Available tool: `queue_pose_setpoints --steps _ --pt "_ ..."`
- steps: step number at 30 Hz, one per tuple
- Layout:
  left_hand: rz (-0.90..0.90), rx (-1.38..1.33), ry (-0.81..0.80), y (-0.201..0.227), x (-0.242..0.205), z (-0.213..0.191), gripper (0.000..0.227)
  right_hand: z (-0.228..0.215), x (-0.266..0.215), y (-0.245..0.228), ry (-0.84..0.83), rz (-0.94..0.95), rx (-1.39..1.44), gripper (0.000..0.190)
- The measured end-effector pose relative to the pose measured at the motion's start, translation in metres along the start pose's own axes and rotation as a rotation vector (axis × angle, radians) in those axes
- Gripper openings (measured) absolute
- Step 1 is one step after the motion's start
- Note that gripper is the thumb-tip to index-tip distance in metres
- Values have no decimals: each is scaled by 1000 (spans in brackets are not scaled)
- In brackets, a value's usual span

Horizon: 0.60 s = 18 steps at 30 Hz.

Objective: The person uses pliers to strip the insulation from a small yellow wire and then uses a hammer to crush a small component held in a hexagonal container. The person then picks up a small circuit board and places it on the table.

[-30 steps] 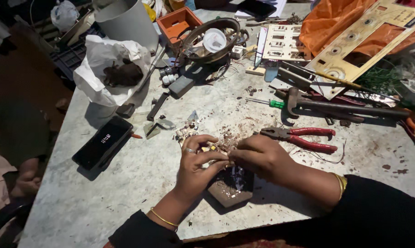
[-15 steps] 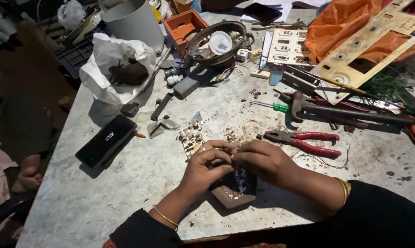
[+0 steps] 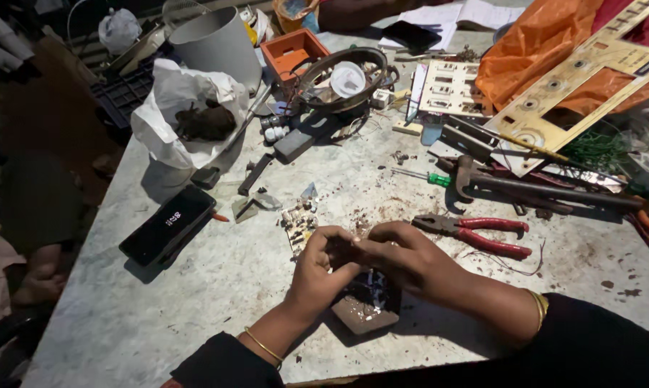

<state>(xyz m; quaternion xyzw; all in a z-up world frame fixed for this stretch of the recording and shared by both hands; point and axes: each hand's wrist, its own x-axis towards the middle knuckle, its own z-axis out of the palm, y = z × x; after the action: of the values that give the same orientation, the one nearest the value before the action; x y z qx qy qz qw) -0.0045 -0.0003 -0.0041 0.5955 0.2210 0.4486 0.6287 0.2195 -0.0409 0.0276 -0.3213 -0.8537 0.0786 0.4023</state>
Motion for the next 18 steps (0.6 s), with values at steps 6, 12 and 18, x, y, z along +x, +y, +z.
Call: queue_pose_setpoints --steps 6,12,18 --pt "13 11 -8 1 -4 5 47 0 1 -3 39 -13 -25 54" --pt "-36 33 -11 0 -4 7 46 1 4 -3 14 -7 -19 43" --pt "9 188 -12 11 -4 9 37 -3 3 -4 22 -70 -91 37"
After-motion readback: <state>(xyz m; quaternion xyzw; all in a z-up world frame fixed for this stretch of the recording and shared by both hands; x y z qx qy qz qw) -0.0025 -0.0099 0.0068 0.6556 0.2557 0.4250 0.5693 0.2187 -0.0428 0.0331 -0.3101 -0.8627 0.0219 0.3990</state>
